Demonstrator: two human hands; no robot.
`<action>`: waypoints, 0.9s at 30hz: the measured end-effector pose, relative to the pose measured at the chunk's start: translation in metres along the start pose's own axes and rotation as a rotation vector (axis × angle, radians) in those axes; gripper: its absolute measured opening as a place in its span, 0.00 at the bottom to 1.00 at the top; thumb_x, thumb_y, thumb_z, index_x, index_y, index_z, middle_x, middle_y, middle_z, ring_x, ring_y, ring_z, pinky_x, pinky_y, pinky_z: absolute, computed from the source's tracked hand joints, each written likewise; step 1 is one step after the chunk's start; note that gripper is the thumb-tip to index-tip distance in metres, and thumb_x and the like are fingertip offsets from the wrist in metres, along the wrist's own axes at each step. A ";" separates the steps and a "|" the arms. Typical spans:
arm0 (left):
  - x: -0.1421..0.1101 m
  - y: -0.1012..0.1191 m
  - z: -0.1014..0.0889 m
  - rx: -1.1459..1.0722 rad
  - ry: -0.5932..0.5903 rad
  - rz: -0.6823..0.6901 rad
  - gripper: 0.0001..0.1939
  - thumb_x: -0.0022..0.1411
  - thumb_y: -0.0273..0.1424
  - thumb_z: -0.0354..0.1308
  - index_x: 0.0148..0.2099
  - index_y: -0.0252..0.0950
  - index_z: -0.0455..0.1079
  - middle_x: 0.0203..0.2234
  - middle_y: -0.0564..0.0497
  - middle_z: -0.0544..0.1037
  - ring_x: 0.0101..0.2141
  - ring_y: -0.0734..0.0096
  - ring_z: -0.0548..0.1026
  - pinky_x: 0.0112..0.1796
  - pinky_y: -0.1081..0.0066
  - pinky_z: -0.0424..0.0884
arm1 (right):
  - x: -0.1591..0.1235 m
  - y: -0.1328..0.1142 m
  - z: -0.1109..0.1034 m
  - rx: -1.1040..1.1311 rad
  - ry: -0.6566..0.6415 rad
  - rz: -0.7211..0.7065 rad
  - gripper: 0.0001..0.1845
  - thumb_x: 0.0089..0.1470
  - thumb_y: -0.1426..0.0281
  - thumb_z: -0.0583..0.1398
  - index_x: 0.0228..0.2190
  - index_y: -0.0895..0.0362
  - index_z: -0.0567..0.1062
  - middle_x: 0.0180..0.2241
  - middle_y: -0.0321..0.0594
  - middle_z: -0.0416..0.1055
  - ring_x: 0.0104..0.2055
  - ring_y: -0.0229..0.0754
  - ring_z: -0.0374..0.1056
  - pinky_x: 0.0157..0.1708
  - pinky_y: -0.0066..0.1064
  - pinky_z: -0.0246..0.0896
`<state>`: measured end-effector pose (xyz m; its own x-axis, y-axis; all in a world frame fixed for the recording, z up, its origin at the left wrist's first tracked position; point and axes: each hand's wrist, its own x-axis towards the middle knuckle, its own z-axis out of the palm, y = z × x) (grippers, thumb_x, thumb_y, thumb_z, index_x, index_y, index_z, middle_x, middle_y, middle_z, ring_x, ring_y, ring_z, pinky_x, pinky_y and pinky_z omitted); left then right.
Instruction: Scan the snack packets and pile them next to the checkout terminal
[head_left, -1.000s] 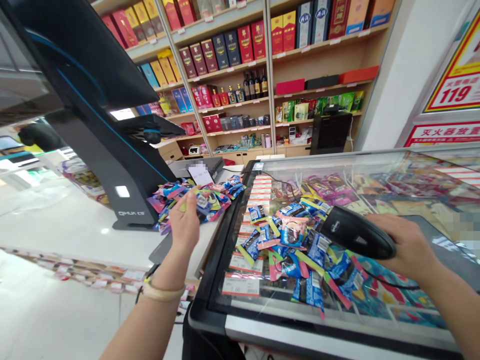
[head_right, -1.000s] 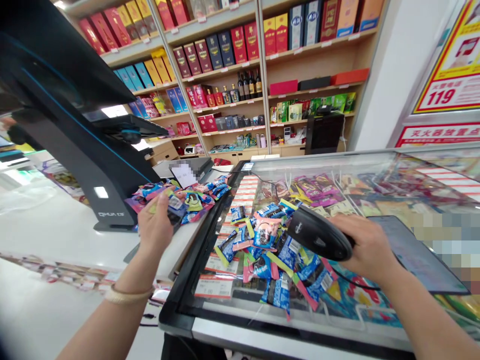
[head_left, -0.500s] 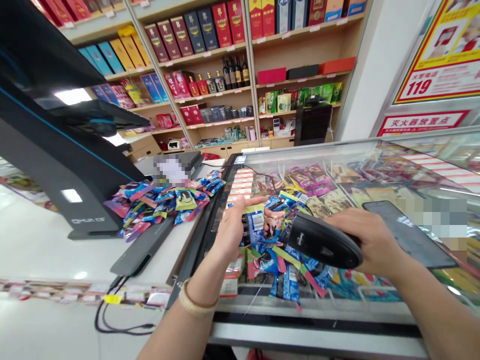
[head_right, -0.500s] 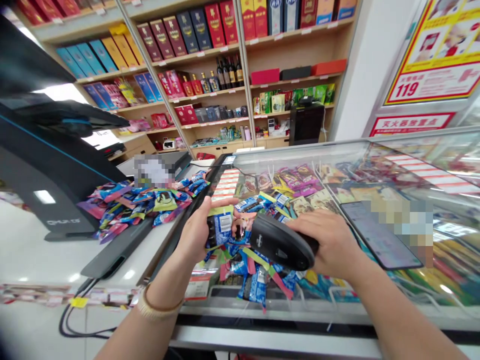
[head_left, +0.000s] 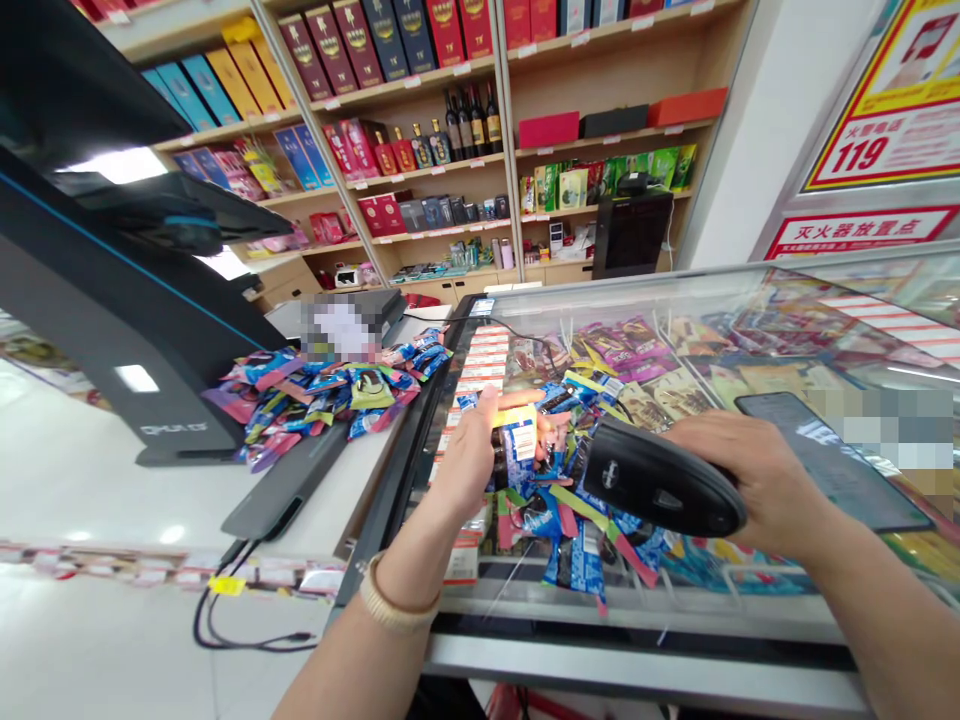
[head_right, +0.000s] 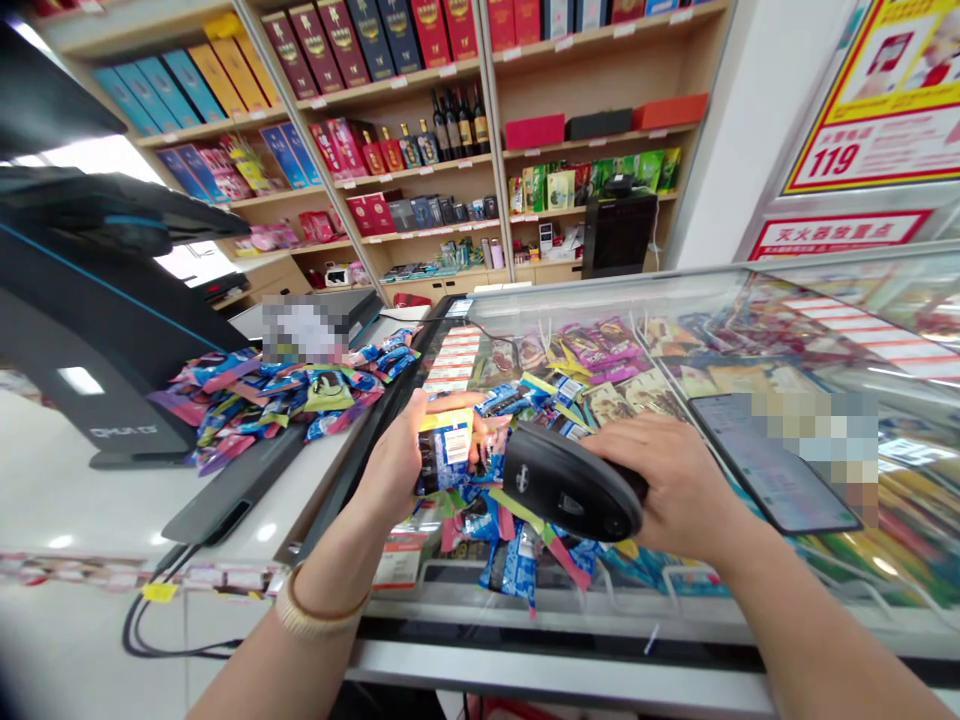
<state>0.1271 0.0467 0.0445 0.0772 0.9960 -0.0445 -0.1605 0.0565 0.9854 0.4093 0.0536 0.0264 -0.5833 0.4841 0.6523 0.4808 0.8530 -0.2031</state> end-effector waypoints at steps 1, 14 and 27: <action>-0.003 0.001 0.000 0.035 -0.003 0.027 0.35 0.68 0.58 0.47 0.52 0.36 0.81 0.32 0.43 0.84 0.28 0.57 0.80 0.34 0.61 0.77 | 0.000 0.000 0.000 0.002 0.005 -0.002 0.12 0.59 0.63 0.58 0.41 0.51 0.79 0.29 0.40 0.79 0.30 0.42 0.74 0.33 0.34 0.63; -0.081 -0.048 -0.055 0.985 0.057 0.248 0.38 0.61 0.40 0.68 0.69 0.41 0.59 0.60 0.36 0.69 0.61 0.43 0.69 0.60 0.44 0.67 | -0.001 0.010 0.005 -0.037 0.101 -0.084 0.11 0.57 0.67 0.59 0.42 0.52 0.76 0.30 0.39 0.78 0.29 0.42 0.74 0.32 0.33 0.65; -0.024 -0.006 -0.092 1.109 0.364 0.550 0.24 0.65 0.38 0.60 0.62 0.39 0.66 0.51 0.41 0.72 0.52 0.55 0.73 0.55 0.55 0.71 | -0.002 0.017 0.010 -0.038 0.175 -0.074 0.10 0.58 0.67 0.62 0.42 0.51 0.78 0.31 0.40 0.80 0.29 0.46 0.76 0.29 0.36 0.69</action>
<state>0.0360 0.0285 0.0247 -0.0372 0.8411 0.5396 0.8266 -0.2776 0.4896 0.4123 0.0696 0.0146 -0.4966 0.3760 0.7823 0.4669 0.8755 -0.1244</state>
